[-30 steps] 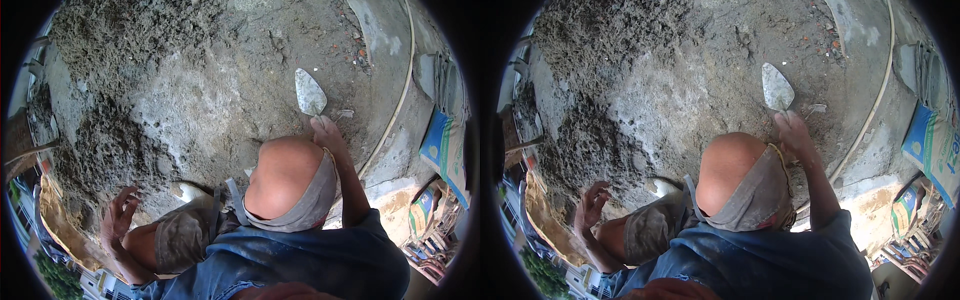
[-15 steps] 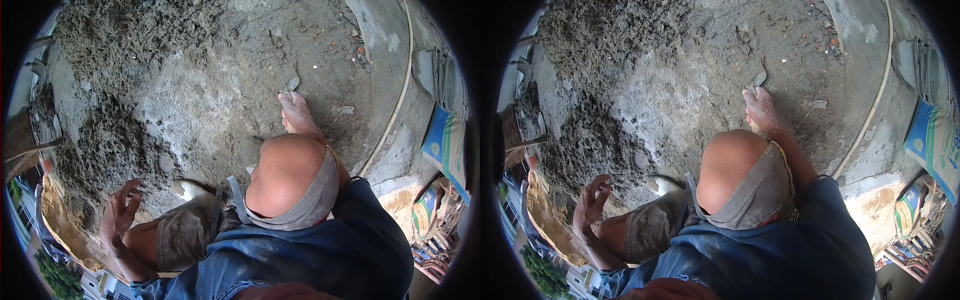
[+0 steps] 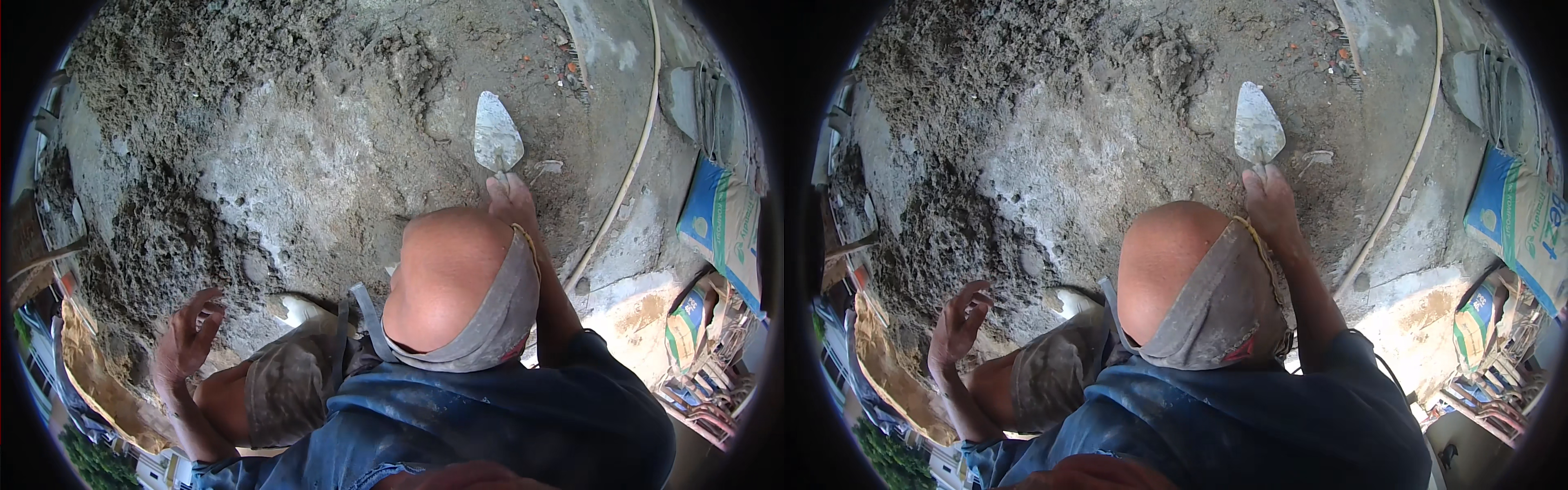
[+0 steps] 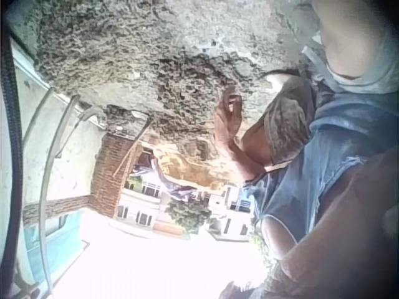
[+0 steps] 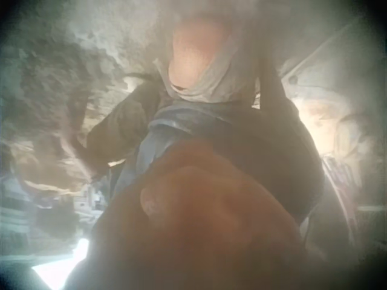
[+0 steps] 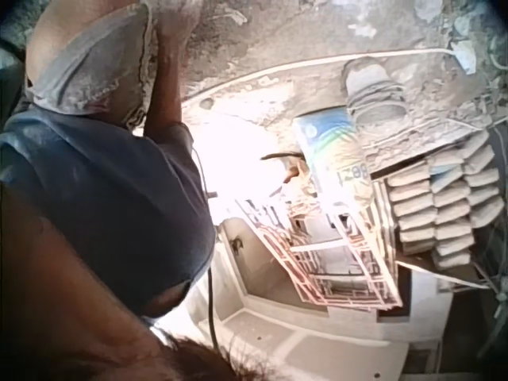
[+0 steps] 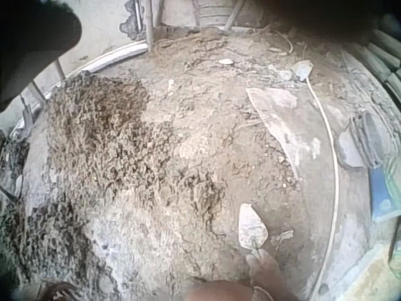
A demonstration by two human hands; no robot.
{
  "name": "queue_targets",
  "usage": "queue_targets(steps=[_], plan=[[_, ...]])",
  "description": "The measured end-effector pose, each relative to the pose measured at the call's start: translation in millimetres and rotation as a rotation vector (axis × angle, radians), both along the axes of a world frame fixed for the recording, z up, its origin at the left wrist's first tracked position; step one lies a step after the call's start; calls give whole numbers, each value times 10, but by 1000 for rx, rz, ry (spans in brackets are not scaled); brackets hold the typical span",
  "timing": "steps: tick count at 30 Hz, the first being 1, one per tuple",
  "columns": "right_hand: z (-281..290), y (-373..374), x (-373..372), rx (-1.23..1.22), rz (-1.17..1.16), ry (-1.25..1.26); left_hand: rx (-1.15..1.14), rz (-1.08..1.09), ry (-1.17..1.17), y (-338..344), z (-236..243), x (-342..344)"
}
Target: Smoothing and leveling a patch of wet cement on a floor using a trowel.
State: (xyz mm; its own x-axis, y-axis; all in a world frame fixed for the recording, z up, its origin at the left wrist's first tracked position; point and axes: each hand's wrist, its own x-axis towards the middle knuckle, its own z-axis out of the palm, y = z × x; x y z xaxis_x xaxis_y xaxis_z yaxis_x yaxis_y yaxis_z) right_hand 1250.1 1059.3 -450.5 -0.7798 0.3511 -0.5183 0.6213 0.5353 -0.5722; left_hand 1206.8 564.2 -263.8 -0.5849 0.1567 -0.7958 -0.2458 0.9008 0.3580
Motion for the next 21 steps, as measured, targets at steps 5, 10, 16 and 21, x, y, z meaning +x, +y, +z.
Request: queue_targets(steps=[5,10,16,21], plan=[[-443,48,460,38,-8,27,-64,23,-93,-260,-65,169],[-346,-226,-315,-309,-292,-196,16,-13,-31,-48,-15,43],[-219,-370,-396,-280,-257,-101,113,-132,-38,98,-98,-19],[-4,-206,-221,-212,-174,-14,112,-99,-102,37,-193,13]])
